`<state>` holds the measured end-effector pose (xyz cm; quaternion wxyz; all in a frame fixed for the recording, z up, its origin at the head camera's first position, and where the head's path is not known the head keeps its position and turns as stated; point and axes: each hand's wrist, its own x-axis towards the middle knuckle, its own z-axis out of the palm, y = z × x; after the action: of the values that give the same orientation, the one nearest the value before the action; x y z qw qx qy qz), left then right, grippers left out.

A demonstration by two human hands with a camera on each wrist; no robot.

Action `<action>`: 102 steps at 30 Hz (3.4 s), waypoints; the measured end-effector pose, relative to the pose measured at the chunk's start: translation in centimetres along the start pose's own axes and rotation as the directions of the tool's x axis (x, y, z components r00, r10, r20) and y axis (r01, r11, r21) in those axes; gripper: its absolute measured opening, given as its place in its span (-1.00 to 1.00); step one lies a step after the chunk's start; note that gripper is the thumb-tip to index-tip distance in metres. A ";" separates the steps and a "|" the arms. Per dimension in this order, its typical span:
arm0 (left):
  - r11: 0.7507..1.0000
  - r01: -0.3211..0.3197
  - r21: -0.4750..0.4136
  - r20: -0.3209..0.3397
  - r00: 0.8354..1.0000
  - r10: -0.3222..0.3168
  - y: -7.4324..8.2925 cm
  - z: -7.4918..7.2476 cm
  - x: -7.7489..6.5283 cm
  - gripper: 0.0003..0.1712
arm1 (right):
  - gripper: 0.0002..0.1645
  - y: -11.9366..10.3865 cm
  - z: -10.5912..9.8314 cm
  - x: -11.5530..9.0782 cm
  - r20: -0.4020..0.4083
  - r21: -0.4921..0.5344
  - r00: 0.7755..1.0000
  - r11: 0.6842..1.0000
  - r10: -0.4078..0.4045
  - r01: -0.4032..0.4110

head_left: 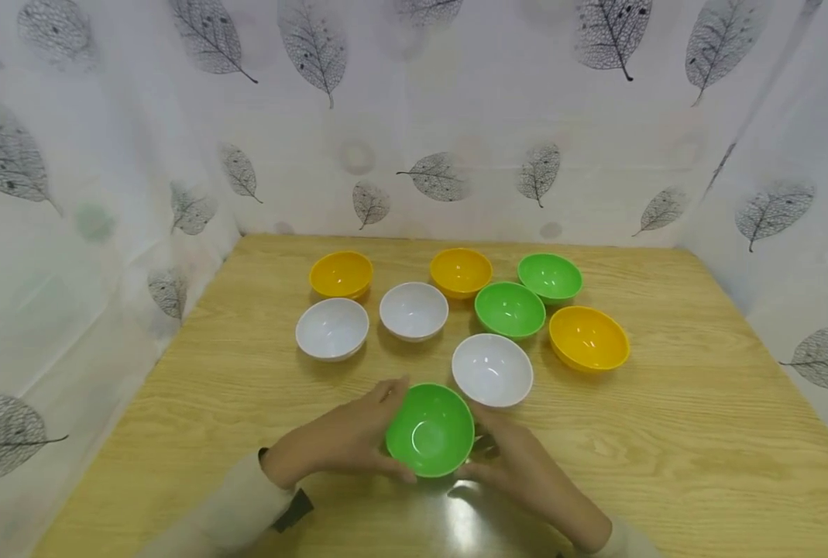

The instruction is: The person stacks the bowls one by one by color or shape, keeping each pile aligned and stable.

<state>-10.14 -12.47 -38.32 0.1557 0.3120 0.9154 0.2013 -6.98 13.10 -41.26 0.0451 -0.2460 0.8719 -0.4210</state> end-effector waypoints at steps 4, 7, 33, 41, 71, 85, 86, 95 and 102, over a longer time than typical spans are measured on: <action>0.997 0.031 -0.071 -0.082 0.996 -0.037 -0.3 -1.9 -0.3 0.14 | -0.06 -0.5 -1.0 -0.6 0.020 -0.042 0.998 0.998 0.053 -0.052; 0.989 -0.059 -0.137 -0.226 0.974 0.026 -0.6 -3.4 0.1 -0.17 | -0.30 -1.0 -2.3 -1.1 0.013 -0.080 0.997 0.994 0.075 -0.074; 0.434 -0.042 -0.900 -0.244 0.873 -0.421 2.7 -10.1 12.4 -0.40 | -0.26 0.8 -12.2 1.2 -0.329 0.736 0.894 0.676 0.306 0.039; 0.409 0.017 -0.912 -0.158 0.907 -0.390 2.2 -8.8 13.8 -0.38 | -0.21 1.4 -12.5 2.5 -0.257 0.785 0.901 0.619 0.350 -0.016; 0.123 0.126 -0.984 0.081 0.946 -0.315 3.1 -4.1 19.1 -0.26 | -0.15 3.3 -12.2 5.8 -0.043 0.849 0.919 0.499 0.392 -0.173; 0.206 0.158 -0.966 0.093 0.951 -0.294 3.2 -3.8 19.1 -0.48 | -0.09 3.9 -11.9 7.3 0.010 0.844 0.899 0.479 0.438 -0.243; 0.211 0.160 -0.964 0.097 0.955 -0.278 3.1 -3.8 19.1 -0.48 | -0.09 3.9 -11.9 7.4 0.011 0.844 0.901 0.478 0.434 -0.241; 0.168 0.198 -0.966 0.138 0.939 -0.316 2.2 -3.7 19.8 -0.44 | -0.14 3.9 -11.9 7.9 0.030 0.864 0.891 0.437 0.452 -0.250; 0.185 0.207 -0.961 0.153 0.950 -0.272 1.7 -3.3 20.0 -0.43 | -0.12 3.9 -11.9 8.0 0.032 0.883 0.880 0.399 0.474 -0.247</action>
<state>-25.74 0.55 -37.79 0.3203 -0.0044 0.6321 0.7055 -18.92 19.84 -35.56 0.1544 0.0558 0.5694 -0.8055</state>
